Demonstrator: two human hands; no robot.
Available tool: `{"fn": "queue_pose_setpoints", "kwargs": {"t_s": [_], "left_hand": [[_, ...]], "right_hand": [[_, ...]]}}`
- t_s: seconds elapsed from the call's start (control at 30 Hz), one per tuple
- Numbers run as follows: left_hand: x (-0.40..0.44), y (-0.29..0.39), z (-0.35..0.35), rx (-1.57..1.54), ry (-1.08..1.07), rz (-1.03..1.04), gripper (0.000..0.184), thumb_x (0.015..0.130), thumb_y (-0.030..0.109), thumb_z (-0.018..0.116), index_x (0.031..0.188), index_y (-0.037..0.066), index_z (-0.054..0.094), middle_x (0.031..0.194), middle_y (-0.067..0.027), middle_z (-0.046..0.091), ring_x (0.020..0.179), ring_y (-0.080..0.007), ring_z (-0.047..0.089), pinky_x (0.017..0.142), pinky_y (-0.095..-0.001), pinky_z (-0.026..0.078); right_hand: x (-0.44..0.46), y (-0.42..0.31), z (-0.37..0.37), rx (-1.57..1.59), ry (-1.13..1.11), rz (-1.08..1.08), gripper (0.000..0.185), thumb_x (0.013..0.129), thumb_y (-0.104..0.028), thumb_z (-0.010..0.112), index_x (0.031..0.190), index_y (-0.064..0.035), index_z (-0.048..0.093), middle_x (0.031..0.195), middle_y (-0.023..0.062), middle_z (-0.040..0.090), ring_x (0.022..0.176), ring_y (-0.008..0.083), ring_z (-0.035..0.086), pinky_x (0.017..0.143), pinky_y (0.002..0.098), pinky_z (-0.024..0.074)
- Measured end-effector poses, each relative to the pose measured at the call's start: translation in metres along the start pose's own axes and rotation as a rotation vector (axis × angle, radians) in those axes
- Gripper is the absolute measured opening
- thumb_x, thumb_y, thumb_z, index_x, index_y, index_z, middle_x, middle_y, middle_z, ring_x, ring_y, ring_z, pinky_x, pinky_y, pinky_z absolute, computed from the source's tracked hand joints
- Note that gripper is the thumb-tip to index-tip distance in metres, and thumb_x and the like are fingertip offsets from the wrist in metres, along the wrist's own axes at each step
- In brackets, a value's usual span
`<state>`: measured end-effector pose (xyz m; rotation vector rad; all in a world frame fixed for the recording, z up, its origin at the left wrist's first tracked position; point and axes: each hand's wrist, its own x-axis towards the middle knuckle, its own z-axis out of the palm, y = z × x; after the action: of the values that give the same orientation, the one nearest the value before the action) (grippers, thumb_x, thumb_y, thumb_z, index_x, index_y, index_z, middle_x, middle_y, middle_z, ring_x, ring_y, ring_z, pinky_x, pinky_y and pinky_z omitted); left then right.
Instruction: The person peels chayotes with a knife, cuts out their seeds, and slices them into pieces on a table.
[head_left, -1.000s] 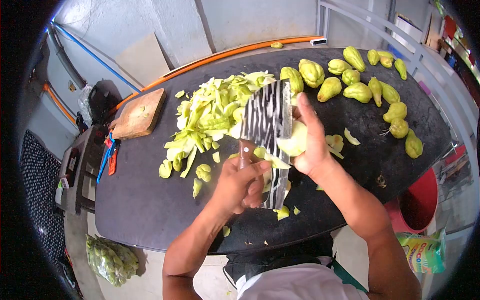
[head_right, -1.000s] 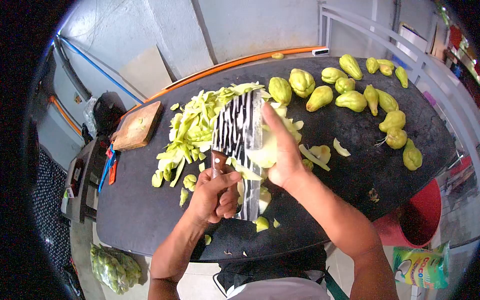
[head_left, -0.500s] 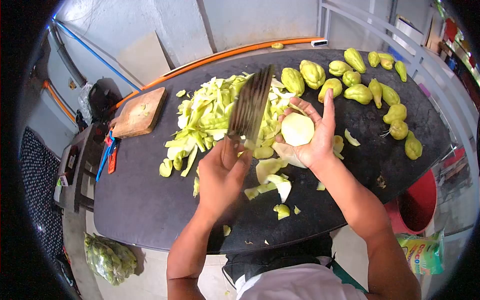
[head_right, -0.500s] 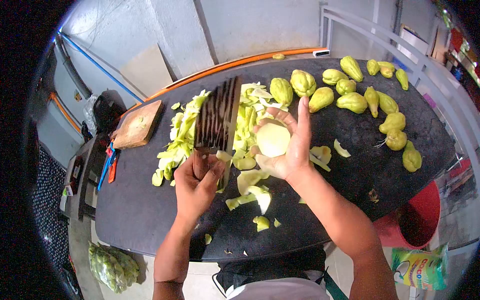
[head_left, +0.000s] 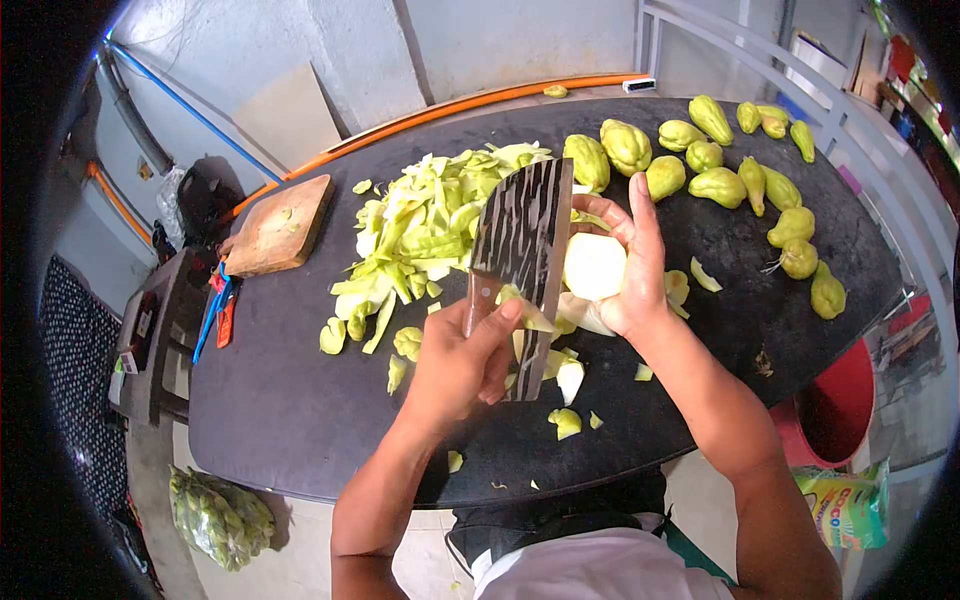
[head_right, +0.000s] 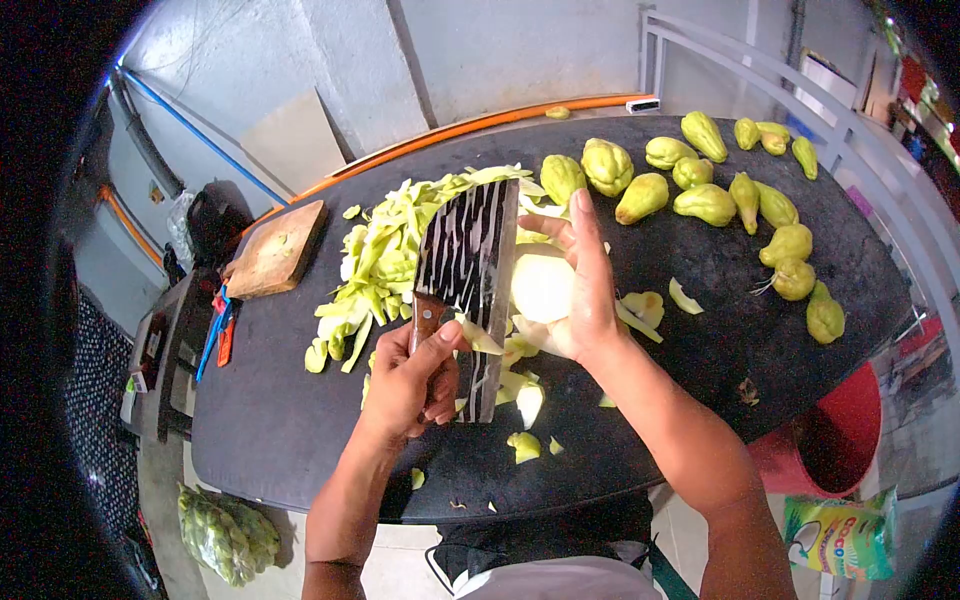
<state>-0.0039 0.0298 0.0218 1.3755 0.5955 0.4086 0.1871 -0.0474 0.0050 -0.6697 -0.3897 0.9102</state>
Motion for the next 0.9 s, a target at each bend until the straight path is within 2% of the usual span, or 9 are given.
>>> {"fn": "queue_pose_setpoints", "kwargs": {"t_s": [0.23,0.27,0.37,0.4,0.5,0.6,0.7,0.8,0.9], "left_hand": [[0.0,-0.007,0.005,0.012,-0.001,-0.03,0.032,0.099,0.032,0.065,0.091,0.002,0.057,0.048,-0.0015,0.042,0.033,-0.0111,0.035,0.033,-0.0291,0.031],[0.001,-0.008,0.004,-0.017,-0.012,-0.048,0.031,0.098,0.031,0.066,0.092,0.003,0.057,0.048,-0.0012,0.042,0.033,-0.0112,0.036,0.033,-0.0289,0.031],[0.0,-0.006,0.001,-0.044,-0.089,-0.102,0.03,0.099,0.031,0.066,0.092,0.003,0.057,0.049,-0.0008,0.042,0.033,-0.0109,0.036,0.033,-0.0287,0.031],[0.0,-0.006,0.002,-0.059,-0.086,-0.114,0.03,0.099,0.031,0.065,0.092,0.003,0.057,0.049,-0.0008,0.042,0.033,-0.0108,0.036,0.033,-0.0286,0.031],[0.0,-0.007,0.005,-0.1,-0.079,-0.14,0.029,0.099,0.031,0.065,0.093,0.004,0.058,0.049,-0.0005,0.042,0.033,-0.0106,0.036,0.033,-0.0285,0.031],[0.002,-0.013,0.006,-0.143,-0.09,-0.143,0.028,0.099,0.03,0.065,0.092,0.004,0.057,0.049,-0.0003,0.041,0.032,-0.0105,0.036,0.032,-0.0281,0.03],[0.0,-0.006,0.007,-0.135,-0.084,-0.132,0.042,0.096,0.03,0.071,0.07,0.009,0.045,0.05,0.0002,0.042,0.034,-0.0113,0.037,0.033,-0.0294,0.032],[0.003,-0.016,0.01,-0.151,-0.078,-0.106,0.025,0.099,0.027,0.065,0.089,0.006,0.055,0.05,-0.0004,0.042,0.032,-0.0111,0.036,0.032,-0.0291,0.033],[0.005,-0.019,0.009,-0.154,-0.086,-0.116,0.025,0.099,0.026,0.065,0.088,0.006,0.055,0.05,-0.0003,0.042,0.033,-0.0115,0.036,0.032,-0.0295,0.033]], "right_hand": [[0.001,0.007,0.001,-0.066,-0.078,0.005,0.072,0.093,-0.07,0.05,0.118,-0.0039,0.059,0.105,0.0142,0.069,0.093,0.023,0.07,0.088,0.041,0.0575],[0.002,0.006,-0.004,-0.046,-0.135,0.03,0.067,0.096,-0.064,0.052,0.124,-0.0034,0.058,0.111,0.0136,0.069,0.098,0.0218,0.069,0.091,0.0404,0.0567],[-0.002,-0.003,0.006,-0.203,-0.176,0.011,0.06,0.099,-0.055,0.055,0.13,-0.0032,0.057,0.117,0.012,0.069,0.102,0.0204,0.069,0.092,0.0384,0.0564],[-0.001,-0.005,0.003,-0.227,-0.208,0.033,0.053,0.101,-0.046,0.056,0.133,-0.0034,0.056,0.121,0.0102,0.068,0.105,0.0185,0.069,0.093,0.0359,0.0559],[-0.004,-0.002,0.007,-0.135,-0.138,-0.026,0.042,0.101,-0.04,0.059,0.119,-0.003,0.063,0.106,0.0037,0.069,0.09,0.01,0.066,0.084,0.026,0.0526],[-0.013,-0.004,0.022,-0.139,-0.072,-0.098,0.037,0.1,-0.037,0.062,0.116,-0.0037,0.063,0.103,0.0033,0.069,0.089,0.009,0.066,0.084,0.0253,0.0519],[-0.009,-0.005,0.013,-0.218,-0.121,-0.047,0.032,0.098,-0.032,0.066,0.114,-0.0047,0.063,0.102,0.0029,0.069,0.089,0.0084,0.065,0.082,0.0256,0.0517],[0.001,0.009,-0.002,-0.169,-0.125,-0.09,0.03,0.095,-0.028,0.068,0.114,-0.0048,0.063,0.1,0.0021,0.068,0.089,0.0087,0.064,0.082,0.0261,0.0515],[-0.004,0.009,0.003,-0.127,-0.145,-0.041,0.025,0.097,-0.021,0.067,0.116,-0.0048,0.064,0.106,0.0022,0.069,0.096,0.0112,0.066,0.086,0.0288,0.0536]]}}
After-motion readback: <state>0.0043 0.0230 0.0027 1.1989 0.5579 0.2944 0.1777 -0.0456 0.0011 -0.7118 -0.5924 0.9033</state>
